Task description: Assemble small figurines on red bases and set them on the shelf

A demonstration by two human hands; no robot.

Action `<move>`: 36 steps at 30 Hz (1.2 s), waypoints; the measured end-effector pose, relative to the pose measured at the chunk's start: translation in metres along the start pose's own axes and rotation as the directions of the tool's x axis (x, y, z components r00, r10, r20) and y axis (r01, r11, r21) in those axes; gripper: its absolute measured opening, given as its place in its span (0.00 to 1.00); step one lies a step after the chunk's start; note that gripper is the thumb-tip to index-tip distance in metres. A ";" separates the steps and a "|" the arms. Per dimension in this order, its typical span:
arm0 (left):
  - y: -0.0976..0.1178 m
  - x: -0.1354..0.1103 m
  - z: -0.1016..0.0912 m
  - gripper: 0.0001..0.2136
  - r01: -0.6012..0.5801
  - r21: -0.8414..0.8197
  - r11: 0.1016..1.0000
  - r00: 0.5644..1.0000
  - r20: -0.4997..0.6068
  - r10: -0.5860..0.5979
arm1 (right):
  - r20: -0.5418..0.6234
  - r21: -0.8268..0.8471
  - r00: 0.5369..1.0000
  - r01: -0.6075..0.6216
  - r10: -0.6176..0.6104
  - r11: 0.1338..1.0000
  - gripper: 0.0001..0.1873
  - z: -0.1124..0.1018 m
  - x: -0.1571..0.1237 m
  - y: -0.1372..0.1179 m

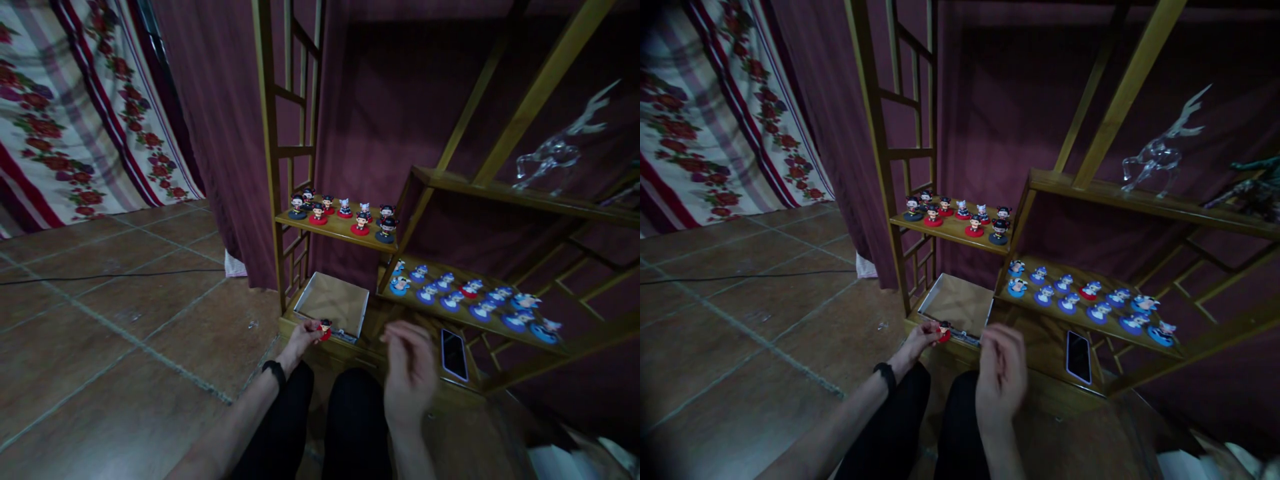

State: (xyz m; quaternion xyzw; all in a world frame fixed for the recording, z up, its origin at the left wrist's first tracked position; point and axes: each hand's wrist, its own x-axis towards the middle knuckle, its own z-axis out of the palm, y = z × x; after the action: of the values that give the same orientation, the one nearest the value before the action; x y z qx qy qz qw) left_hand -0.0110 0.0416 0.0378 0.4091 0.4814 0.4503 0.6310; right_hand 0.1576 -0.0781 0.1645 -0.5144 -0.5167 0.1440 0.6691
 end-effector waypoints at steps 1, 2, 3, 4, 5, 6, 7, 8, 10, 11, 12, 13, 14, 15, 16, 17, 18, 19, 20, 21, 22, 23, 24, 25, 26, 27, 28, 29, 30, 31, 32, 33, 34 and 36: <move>0.001 -0.001 0.000 0.18 -0.001 0.012 1.000 1.000 0.000 0.001 | 0.030 0.011 0.997 -0.068 0.067 0.998 0.11 0.009 -0.001 0.015; 0.002 -0.002 0.001 0.17 -0.003 0.024 1.000 1.000 0.006 0.003 | 0.065 0.025 0.986 -0.156 0.154 0.987 0.11 0.020 -0.004 0.032; 0.002 -0.003 0.001 0.17 -0.006 0.031 1.000 1.000 0.013 0.006 | 0.105 0.045 0.960 -0.265 0.260 0.963 0.10 0.030 -0.008 0.052; 0.002 -0.003 0.001 0.16 -0.009 0.033 0.999 1.000 0.021 0.009 | 0.136 0.056 0.932 -0.347 0.337 0.936 0.11 0.041 -0.013 0.072; 0.002 -0.004 0.001 0.16 -0.012 0.030 0.999 0.999 0.031 0.011 | 0.164 0.065 0.898 -0.422 0.408 0.904 0.12 0.050 -0.019 0.090; 0.002 -0.004 0.001 0.16 -0.015 0.025 1.000 0.999 0.040 0.014 | 0.196 0.074 0.863 -0.487 0.466 0.870 0.13 0.058 -0.024 0.107; 0.001 -0.004 0.002 0.16 -0.015 0.020 1.000 0.999 0.050 0.014 | 0.228 0.089 0.843 -0.517 0.487 0.852 0.16 0.065 -0.028 0.120; 0.001 -0.004 0.002 0.16 -0.016 0.015 1.000 0.998 0.061 0.015 | 0.266 0.112 0.828 -0.536 0.494 0.837 0.18 0.070 -0.032 0.130; 0.000 -0.004 0.002 0.16 -0.017 0.009 1.000 0.996 0.092 0.016 | 0.335 0.160 0.799 -0.571 0.500 0.805 0.20 0.078 -0.034 0.141; 0.000 -0.004 0.002 0.15 -0.020 0.006 1.000 0.994 0.108 0.019 | 0.360 0.171 0.784 -0.588 0.505 0.791 0.20 0.080 -0.034 0.143; 0.000 -0.004 0.002 0.15 -0.024 0.004 1.000 0.992 0.122 0.023 | 0.383 0.174 0.766 -0.608 0.516 0.775 0.20 0.082 -0.033 0.144; 0.000 -0.004 0.002 0.15 -0.026 0.003 1.000 0.991 0.134 0.026 | 0.405 0.168 0.745 -0.631 0.531 0.757 0.20 0.084 -0.033 0.145; 0.000 -0.004 0.002 0.14 -0.028 0.006 1.000 0.989 0.145 0.027 | 0.427 0.158 0.721 -0.654 0.546 0.740 0.20 0.085 -0.032 0.146; 0.000 -0.004 0.002 0.14 -0.029 0.011 1.000 0.987 0.155 0.027 | 0.447 0.148 0.698 -0.675 0.560 0.723 0.20 0.087 -0.032 0.147; 0.000 -0.004 0.002 0.14 -0.029 0.018 0.999 0.986 0.163 0.025 | 0.460 0.140 0.680 -0.691 0.571 0.709 0.20 0.088 -0.032 0.148; 0.001 -0.003 0.002 0.13 -0.027 0.025 0.999 0.986 0.168 0.022 | 0.467 0.135 0.668 -0.702 0.579 0.700 0.21 0.089 -0.032 0.150; 0.001 -0.003 0.002 0.14 -0.024 0.032 0.999 0.985 0.171 0.018 | 0.468 0.133 0.663 -0.706 0.584 0.696 0.21 0.090 -0.033 0.152; 0.001 -0.003 0.002 0.14 -0.021 0.038 0.999 0.984 0.175 0.014 | 0.462 0.132 0.665 -0.706 0.587 0.696 0.21 0.091 -0.033 0.153; 0.001 -0.003 0.002 0.14 -0.016 0.043 0.999 0.984 0.177 0.008 | 0.453 0.130 0.669 -0.703 0.589 0.699 0.21 0.091 -0.033 0.155; 0.000 -0.002 0.002 0.14 -0.012 0.049 0.999 0.984 0.178 0.004 | 0.446 0.127 0.673 -0.700 0.590 0.703 0.21 0.092 -0.033 0.156; 0.000 -0.002 0.002 0.15 -0.009 0.055 0.998 0.984 0.176 0.000 | 0.440 0.123 0.678 -0.696 0.590 0.708 0.21 0.092 -0.033 0.156; -0.001 -0.002 0.002 0.15 -0.008 0.060 0.998 0.985 0.175 -0.002 | 0.438 0.120 0.680 -0.692 0.588 0.711 0.21 0.092 -0.033 0.157; -0.001 -0.001 0.002 0.15 -0.009 0.064 0.998 0.985 0.175 -0.002 | 0.438 0.116 0.681 -0.691 0.587 0.714 0.21 0.092 -0.033 0.157; -0.001 -0.001 0.001 0.15 -0.011 0.065 0.998 0.984 0.176 -0.001 | 0.440 0.114 0.679 -0.691 0.587 0.714 0.21 0.091 -0.033 0.157; -0.002 -0.001 0.001 0.15 -0.012 0.065 0.998 0.984 0.179 0.000 | 0.442 0.113 0.678 -0.691 0.587 0.714 0.21 0.091 -0.033 0.157; -0.002 -0.001 0.001 0.15 -0.013 0.064 0.998 0.983 0.186 0.001 | 0.444 0.113 0.677 -0.692 0.587 0.713 0.21 0.091 -0.033 0.158; -0.002 -0.001 0.001 0.15 -0.014 0.062 0.998 0.982 0.191 0.001 | 0.444 0.113 0.677 -0.692 0.587 0.713 0.21 0.092 -0.033 0.158; -0.001 -0.001 0.001 0.15 -0.015 0.062 0.998 0.981 0.194 0.003 | 0.443 0.115 0.678 -0.692 0.587 0.713 0.21 0.092 -0.033 0.158; -0.001 -0.001 0.001 0.15 -0.016 0.060 0.998 0.981 0.192 0.004 | 0.440 0.118 0.680 -0.691 0.586 0.713 0.20 0.092 -0.033 0.158; 0.000 -0.001 0.001 0.15 -0.016 0.058 0.998 0.982 0.190 0.004 | 0.438 0.124 0.682 -0.691 0.586 0.712 0.20 0.092 -0.033 0.159; 0.000 -0.002 0.001 0.15 -0.016 0.056 0.998 0.982 0.190 0.005 | 0.439 0.131 0.682 -0.692 0.584 0.710 0.20 0.092 -0.033 0.159; 0.001 -0.002 0.001 0.15 -0.016 0.054 0.998 0.981 0.192 0.005 | 0.442 0.140 0.682 -0.694 0.583 0.706 0.20 0.092 -0.033 0.159; 0.002 -0.003 0.001 0.15 -0.014 0.052 0.999 0.981 0.195 0.004 | 0.444 0.149 0.682 -0.695 0.581 0.703 0.21 0.092 -0.033 0.158; 0.003 -0.004 0.002 0.16 -0.006 0.047 0.999 0.979 0.203 -0.004 | 0.449 0.164 0.681 -0.699 0.579 0.696 0.21 0.091 -0.033 0.157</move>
State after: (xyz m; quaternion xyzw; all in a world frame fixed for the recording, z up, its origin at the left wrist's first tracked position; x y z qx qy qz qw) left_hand -0.0103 0.0386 0.0416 0.4680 0.4250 0.3949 0.6667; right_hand 0.1205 0.0147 0.0091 -0.5110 -0.3841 0.5464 0.5411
